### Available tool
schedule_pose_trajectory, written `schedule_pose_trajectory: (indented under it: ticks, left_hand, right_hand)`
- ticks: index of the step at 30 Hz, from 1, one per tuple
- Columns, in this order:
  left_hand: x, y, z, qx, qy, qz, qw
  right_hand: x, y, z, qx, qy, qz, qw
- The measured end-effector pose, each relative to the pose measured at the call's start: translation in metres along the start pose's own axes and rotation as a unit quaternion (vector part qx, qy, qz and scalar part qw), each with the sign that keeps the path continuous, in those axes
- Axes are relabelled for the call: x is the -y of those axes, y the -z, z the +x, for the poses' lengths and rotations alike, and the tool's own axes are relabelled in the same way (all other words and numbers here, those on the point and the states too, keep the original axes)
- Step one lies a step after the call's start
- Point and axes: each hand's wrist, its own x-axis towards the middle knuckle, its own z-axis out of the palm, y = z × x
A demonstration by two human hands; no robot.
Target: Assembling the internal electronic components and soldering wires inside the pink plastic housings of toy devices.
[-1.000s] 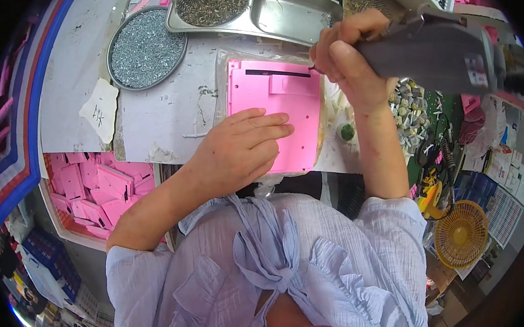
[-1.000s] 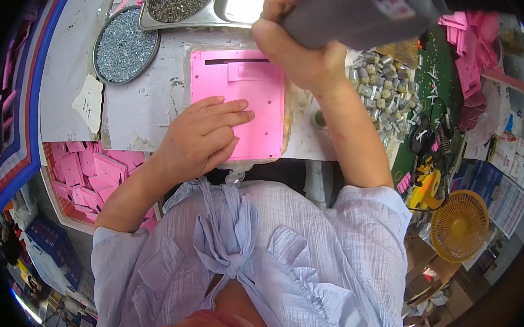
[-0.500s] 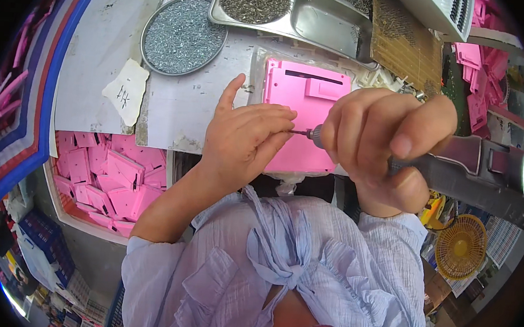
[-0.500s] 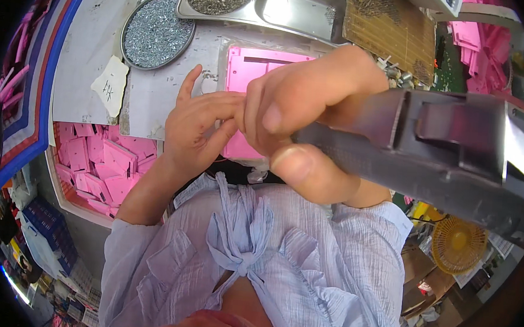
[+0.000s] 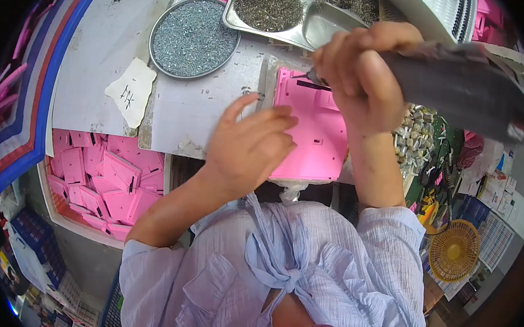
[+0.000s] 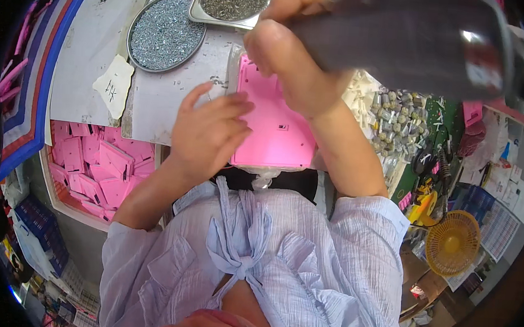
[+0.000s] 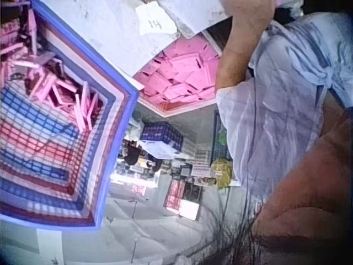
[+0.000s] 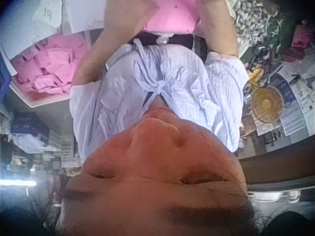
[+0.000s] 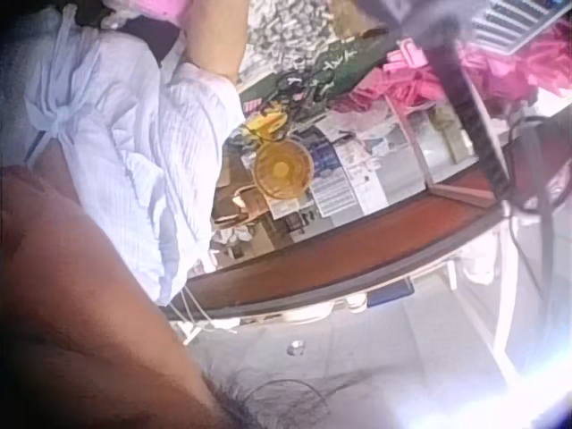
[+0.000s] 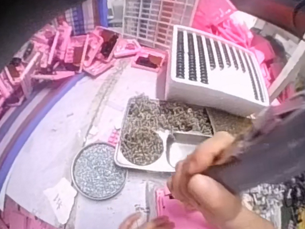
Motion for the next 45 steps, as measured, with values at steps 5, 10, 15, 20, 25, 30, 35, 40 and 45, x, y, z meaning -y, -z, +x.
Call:
schedule_pose_trajectory:
  ticks: [5,10,15,20,25,30,35,40,45]
  left_hand:
    - [-0.003,-0.013,-0.006,-0.025,-0.004,0.076,0.997]
    - [-0.005,-0.016,-0.007,-0.040,0.019,0.086,0.995]
    - [-0.002,-0.019,-0.005,-0.051,0.024,0.063,0.996]
    - [-0.002,-0.020,-0.009,-0.054,0.018,0.081,0.995]
    - [-0.004,-0.019,-0.006,-0.064,0.028,0.070,0.995]
    - [0.005,-0.018,-0.008,-0.078,0.029,-0.006,0.996]
    - [-0.005,-0.001,-0.008,-0.086,0.079,-0.064,0.991]
    - [-0.011,0.000,-0.010,-0.094,0.080,-0.062,0.990]
    - [0.001,0.017,-0.007,-0.053,0.014,-0.060,0.997]
  right_hand:
    - [-0.029,0.001,-0.002,0.002,-0.025,0.055,0.998]
    - [-0.037,-0.009,-0.003,0.024,0.000,-0.014,1.000]
    - [-0.030,-0.005,0.003,0.041,-0.020,-0.053,0.998]
    - [-0.013,-0.009,-0.014,0.064,-0.021,-0.091,0.994]
    - [-0.015,-0.012,-0.018,0.092,-0.039,-0.185,0.978]
    - [-0.006,-0.015,-0.013,0.050,-0.049,-0.065,0.995]
    - [0.045,-0.031,-0.022,0.072,-0.013,0.054,0.996]
    - [0.049,-0.039,-0.031,0.068,-0.024,0.105,0.992]
    - [0.050,-0.045,-0.039,0.046,-0.053,0.109,0.992]
